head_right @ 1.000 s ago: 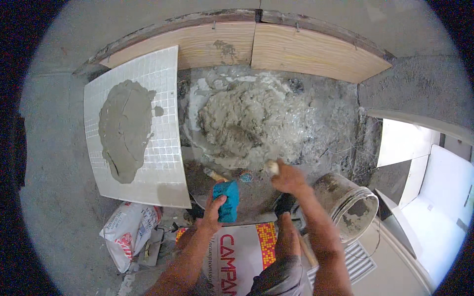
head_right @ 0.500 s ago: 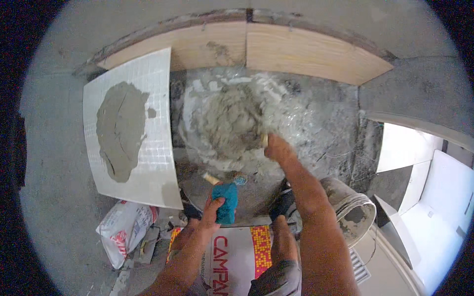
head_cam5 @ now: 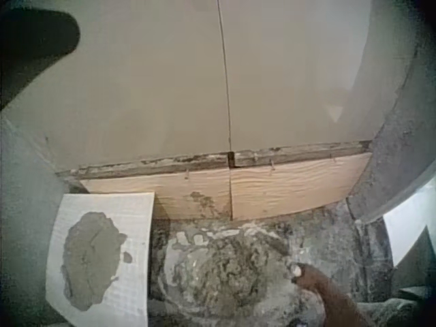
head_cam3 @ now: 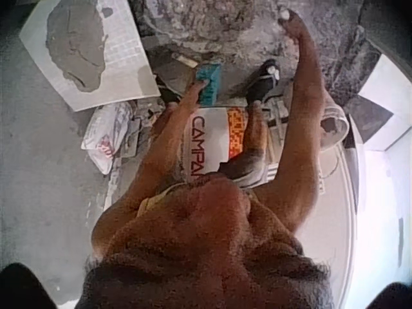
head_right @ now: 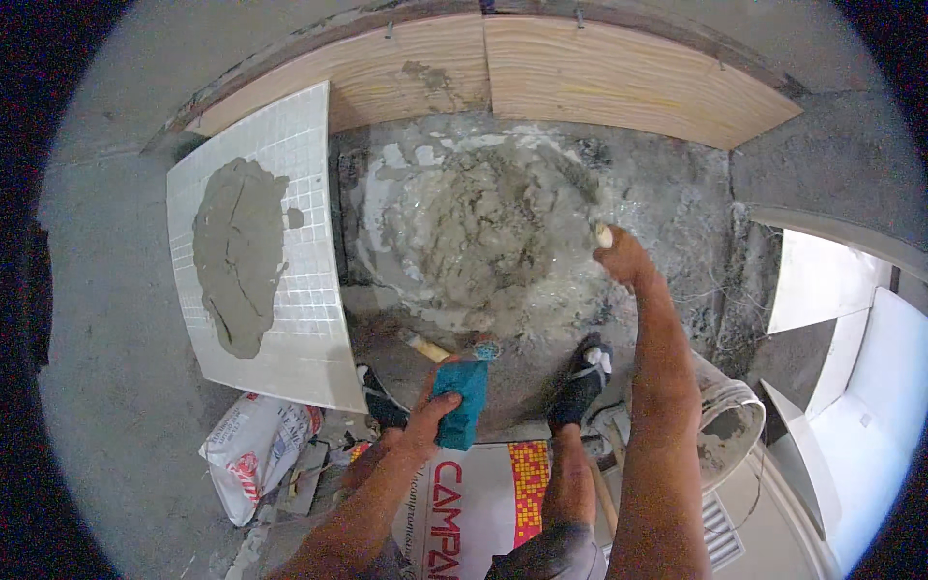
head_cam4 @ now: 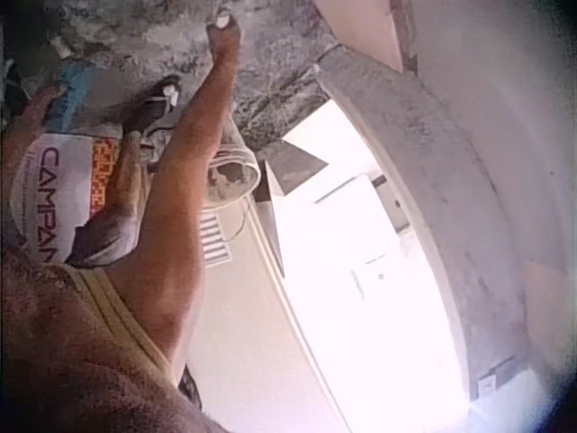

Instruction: The person applies mortar to the back of a large white tile using two trowels, spreading the mixture across the surface and then scraping off the edges before lifting the tile.

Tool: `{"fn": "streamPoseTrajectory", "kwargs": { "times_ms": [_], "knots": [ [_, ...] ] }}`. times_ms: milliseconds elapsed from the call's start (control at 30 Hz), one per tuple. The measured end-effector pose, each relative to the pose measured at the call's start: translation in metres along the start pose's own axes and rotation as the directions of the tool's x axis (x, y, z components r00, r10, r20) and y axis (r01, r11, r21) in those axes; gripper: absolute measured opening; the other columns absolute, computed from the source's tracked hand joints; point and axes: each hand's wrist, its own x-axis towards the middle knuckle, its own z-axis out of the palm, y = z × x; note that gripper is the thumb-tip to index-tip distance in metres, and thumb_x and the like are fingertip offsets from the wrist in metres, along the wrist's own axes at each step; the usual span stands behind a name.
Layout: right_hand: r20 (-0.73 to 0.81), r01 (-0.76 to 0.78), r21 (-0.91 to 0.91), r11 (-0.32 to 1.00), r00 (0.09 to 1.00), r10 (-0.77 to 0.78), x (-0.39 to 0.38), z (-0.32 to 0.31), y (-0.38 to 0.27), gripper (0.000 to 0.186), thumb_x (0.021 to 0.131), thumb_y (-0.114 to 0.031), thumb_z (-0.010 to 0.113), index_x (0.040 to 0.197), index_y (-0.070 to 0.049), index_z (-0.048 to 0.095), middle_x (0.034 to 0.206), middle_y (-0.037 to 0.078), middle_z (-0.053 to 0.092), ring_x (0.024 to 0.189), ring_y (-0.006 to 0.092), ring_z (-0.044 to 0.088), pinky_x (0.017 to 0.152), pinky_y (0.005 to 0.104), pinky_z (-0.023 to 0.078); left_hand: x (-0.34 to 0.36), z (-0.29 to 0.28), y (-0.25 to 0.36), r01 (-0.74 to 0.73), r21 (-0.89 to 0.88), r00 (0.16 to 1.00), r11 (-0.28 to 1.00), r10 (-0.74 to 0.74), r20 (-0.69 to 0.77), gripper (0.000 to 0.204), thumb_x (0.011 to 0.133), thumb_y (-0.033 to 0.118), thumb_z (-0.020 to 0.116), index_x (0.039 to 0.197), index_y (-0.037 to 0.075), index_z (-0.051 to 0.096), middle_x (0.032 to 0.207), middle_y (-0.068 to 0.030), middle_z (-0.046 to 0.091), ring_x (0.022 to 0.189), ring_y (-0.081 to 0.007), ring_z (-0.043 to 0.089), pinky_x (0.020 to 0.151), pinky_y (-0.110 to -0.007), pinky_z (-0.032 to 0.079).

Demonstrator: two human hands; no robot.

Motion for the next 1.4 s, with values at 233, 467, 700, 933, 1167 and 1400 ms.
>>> {"fn": "streamPoseTrajectory", "kwargs": {
  "times_ms": [233, 467, 700, 933, 1167, 1400],
  "knots": [
    [0.208, -0.074, 0.120, 0.990, 0.977, 0.048, 0.027, 0.040, -0.043, 0.038, 0.078, -0.014, 0.062, 0.111, 0.004, 0.057, 0.076, 0.012, 0.064, 0.052, 0.0192, 0.059, 0.048, 0.0360, 0.048, -0.004, 0.005, 0.008, 0.019, 0.015, 1.000, 1.000, -0.019, 0.020, 0.061, 0.087, 0.015, 0.062, 0.143, 0.024, 0.042, 0.124, -0.0072, 0.051, 0.104, -0.0216, 0.056, 0.086, -0.038, 0.052],
    [-0.054, 0.069, -0.427, 0.901, 0.993, -0.102, -0.041, 0.081, -0.029, 0.047, 0.079, -0.017, 0.063, 0.123, -0.005, 0.053, 0.094, 0.023, 0.069, 0.077, 0.0383, 0.069, 0.069, 0.0488, 0.054, 0.012, 0.009, -0.012, 0.002, 0.011, 1.000, 1.000, -0.002, -0.010, 0.066, 0.081, 0.018, 0.064, 0.143, 0.021, 0.041, 0.123, -0.0078, 0.055, 0.099, -0.0236, 0.060, 0.078, -0.038, 0.056],
    [-0.166, -0.043, -0.511, 0.859, 0.985, -0.050, -0.053, -0.022, 0.012, 0.043, 0.079, -0.020, 0.065, 0.119, -0.008, 0.055, 0.092, 0.023, 0.068, 0.086, 0.0410, 0.067, 0.077, 0.0501, 0.053, 0.007, 0.018, -0.001, 0.023, 0.017, 0.999, 1.000, -0.024, 0.034, 0.065, 0.083, 0.017, 0.063, 0.143, 0.024, 0.041, 0.122, -0.0074, 0.053, 0.099, -0.0226, 0.058, 0.080, -0.038, 0.054],
    [-0.020, -0.070, 0.337, 0.939, 0.997, 0.081, -0.027, 0.049, 0.087, 0.027, 0.075, -0.013, 0.064, 0.099, -0.002, 0.059, 0.078, 0.010, 0.064, 0.065, 0.0206, 0.063, 0.058, 0.0378, 0.050, 0.008, 0.010, 0.003, 0.006, 0.005, 0.998, 1.000, -0.006, 0.059, 0.069, 0.079, 0.019, 0.065, 0.144, 0.021, 0.040, 0.122, -0.0093, 0.055, 0.096, -0.0246, 0.061, 0.077, -0.039, 0.056],
    [0.255, -0.254, 0.638, 0.726, 0.960, 0.112, -0.033, 0.153, -0.022, 0.016, 0.079, -0.011, 0.064, 0.089, -0.002, 0.056, 0.067, 0.009, 0.061, 0.055, 0.0190, 0.060, 0.044, 0.0369, 0.047, 0.011, 0.000, 0.004, -0.015, -0.014, 0.999, 1.000, 0.015, 0.038, 0.072, 0.079, 0.022, 0.066, 0.145, 0.021, 0.038, 0.120, -0.0096, 0.055, 0.094, -0.0236, 0.061, 0.075, -0.038, 0.056],
    [-0.110, -0.100, -0.169, 0.980, 0.990, 0.082, -0.083, 0.171, -0.121, 0.054, 0.081, -0.021, 0.066, 0.126, 0.002, 0.045, 0.091, 0.027, 0.067, 0.087, 0.0437, 0.066, 0.076, 0.0525, 0.052, -0.005, -0.010, 0.025, -0.029, -0.048, 0.999, 0.998, 0.031, 0.041, 0.070, 0.079, 0.020, 0.065, 0.144, 0.019, 0.039, 0.124, -0.0083, 0.053, 0.102, -0.0225, 0.058, 0.085, -0.037, 0.051]
  ]
}}
